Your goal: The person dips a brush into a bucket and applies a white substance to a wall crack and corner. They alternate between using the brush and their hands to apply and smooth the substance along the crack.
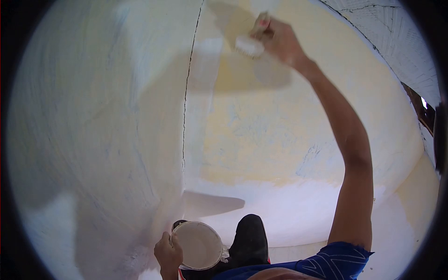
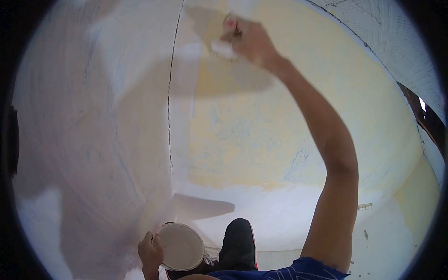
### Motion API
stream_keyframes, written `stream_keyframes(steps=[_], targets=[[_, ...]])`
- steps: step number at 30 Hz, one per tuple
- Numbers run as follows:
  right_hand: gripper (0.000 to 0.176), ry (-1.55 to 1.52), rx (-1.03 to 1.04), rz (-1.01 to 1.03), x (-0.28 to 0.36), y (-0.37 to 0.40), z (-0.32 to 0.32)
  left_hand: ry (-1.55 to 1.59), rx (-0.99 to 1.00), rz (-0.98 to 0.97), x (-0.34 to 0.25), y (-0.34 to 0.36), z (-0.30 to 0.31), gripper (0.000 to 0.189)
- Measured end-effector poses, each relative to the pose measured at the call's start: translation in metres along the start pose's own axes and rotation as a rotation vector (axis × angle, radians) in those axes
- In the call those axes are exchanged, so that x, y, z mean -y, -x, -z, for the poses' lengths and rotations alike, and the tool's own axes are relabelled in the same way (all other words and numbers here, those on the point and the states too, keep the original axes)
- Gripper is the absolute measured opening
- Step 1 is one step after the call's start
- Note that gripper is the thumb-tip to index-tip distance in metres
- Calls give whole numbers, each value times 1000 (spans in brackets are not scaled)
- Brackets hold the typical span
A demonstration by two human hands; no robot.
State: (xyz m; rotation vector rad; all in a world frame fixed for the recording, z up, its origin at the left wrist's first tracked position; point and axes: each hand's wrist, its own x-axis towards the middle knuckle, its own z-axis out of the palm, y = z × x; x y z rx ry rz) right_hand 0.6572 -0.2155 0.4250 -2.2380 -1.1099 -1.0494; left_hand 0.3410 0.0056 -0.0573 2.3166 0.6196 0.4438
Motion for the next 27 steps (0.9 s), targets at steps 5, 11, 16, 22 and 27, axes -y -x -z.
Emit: stream_keyframes(steps=[5,11,16,22,27], targets=[[14,155,-120,71,19,-75,57,31,8,43,-8,1,2,33],[17,602,-354,435,2,-83,38,9,-8,29,-9,2,2,34],[13,595,-357,694,-56,12,-68,14,10,36,-5,0,3,34],[19,221,274,130,29,85,-85,12,5,22,-1,-1,2,34],[30,37,-51,129,-6,-21,-37,-18,4,14,0,0,0,34]])
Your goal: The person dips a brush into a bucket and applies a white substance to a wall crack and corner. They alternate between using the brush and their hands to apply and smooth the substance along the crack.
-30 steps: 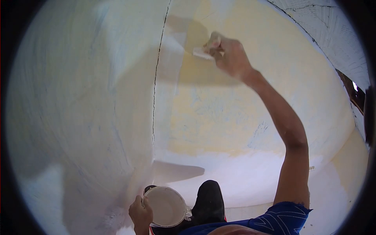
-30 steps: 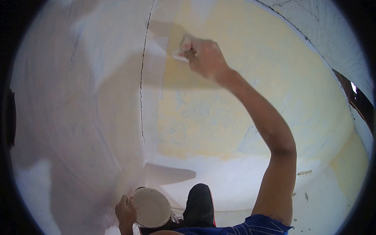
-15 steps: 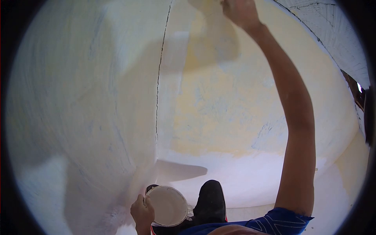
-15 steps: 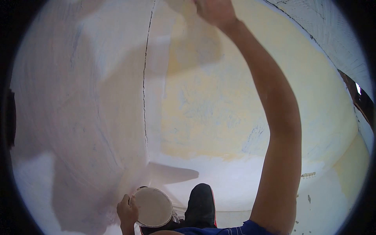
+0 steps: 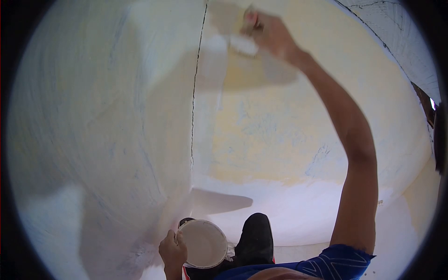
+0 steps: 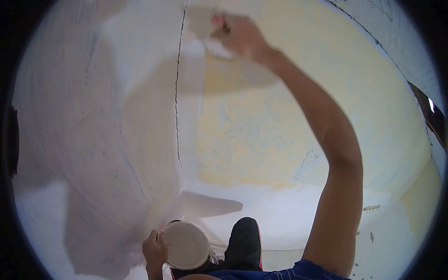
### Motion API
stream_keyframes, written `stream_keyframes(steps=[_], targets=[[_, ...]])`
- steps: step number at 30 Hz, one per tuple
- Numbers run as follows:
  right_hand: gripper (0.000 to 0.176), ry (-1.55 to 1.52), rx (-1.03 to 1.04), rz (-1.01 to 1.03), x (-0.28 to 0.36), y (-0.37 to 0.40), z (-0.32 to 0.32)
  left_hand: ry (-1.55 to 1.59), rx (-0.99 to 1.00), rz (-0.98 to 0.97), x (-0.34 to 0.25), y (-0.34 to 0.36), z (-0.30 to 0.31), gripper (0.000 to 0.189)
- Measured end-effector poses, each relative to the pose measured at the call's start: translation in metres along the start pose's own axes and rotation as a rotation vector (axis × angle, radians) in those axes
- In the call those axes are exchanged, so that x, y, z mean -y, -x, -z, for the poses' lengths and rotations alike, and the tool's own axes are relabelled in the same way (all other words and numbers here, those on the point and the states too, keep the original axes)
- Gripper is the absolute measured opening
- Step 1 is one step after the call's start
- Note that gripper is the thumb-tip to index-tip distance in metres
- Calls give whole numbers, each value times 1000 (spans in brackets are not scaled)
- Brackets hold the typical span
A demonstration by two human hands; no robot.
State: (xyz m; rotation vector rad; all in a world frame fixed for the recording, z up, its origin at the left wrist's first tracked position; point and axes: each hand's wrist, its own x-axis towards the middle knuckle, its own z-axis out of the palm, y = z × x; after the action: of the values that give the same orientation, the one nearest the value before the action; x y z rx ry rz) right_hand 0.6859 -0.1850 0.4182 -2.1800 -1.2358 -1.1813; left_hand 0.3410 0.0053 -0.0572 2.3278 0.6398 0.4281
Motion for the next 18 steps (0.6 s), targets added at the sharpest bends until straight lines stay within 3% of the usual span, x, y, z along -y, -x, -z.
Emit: stream_keyframes(steps=[1,3,7,9,10,12,13,14,15,18], targets=[[29,216,27,-33,7,-25,21,4,-9,-9,0,0,-1,34],[18,280,-32,38,16,-64,53,11,-14,-17,-2,0,-1,34],[25,416,-238,224,30,-97,70,30,-3,13,-7,0,0,33],[26,530,-191,190,31,-90,58,15,-13,3,-6,-1,1,33],[27,647,-139,155,31,-83,51,18,-17,-1,-6,-1,1,33],[26,936,-464,686,-24,-58,-1,19,-19,-3,-4,-1,0,33],[23,856,-189,564,-9,-20,-12,25,-19,-7,-3,-1,0,33],[21,789,-265,604,-30,0,-49,32,-22,-11,-3,-1,0,33],[18,820,-336,816,-31,31,-67,31,-26,-9,-3,-2,1,33],[20,566,-235,715,4,111,-111,1,-16,-24,-4,-2,3,33]])
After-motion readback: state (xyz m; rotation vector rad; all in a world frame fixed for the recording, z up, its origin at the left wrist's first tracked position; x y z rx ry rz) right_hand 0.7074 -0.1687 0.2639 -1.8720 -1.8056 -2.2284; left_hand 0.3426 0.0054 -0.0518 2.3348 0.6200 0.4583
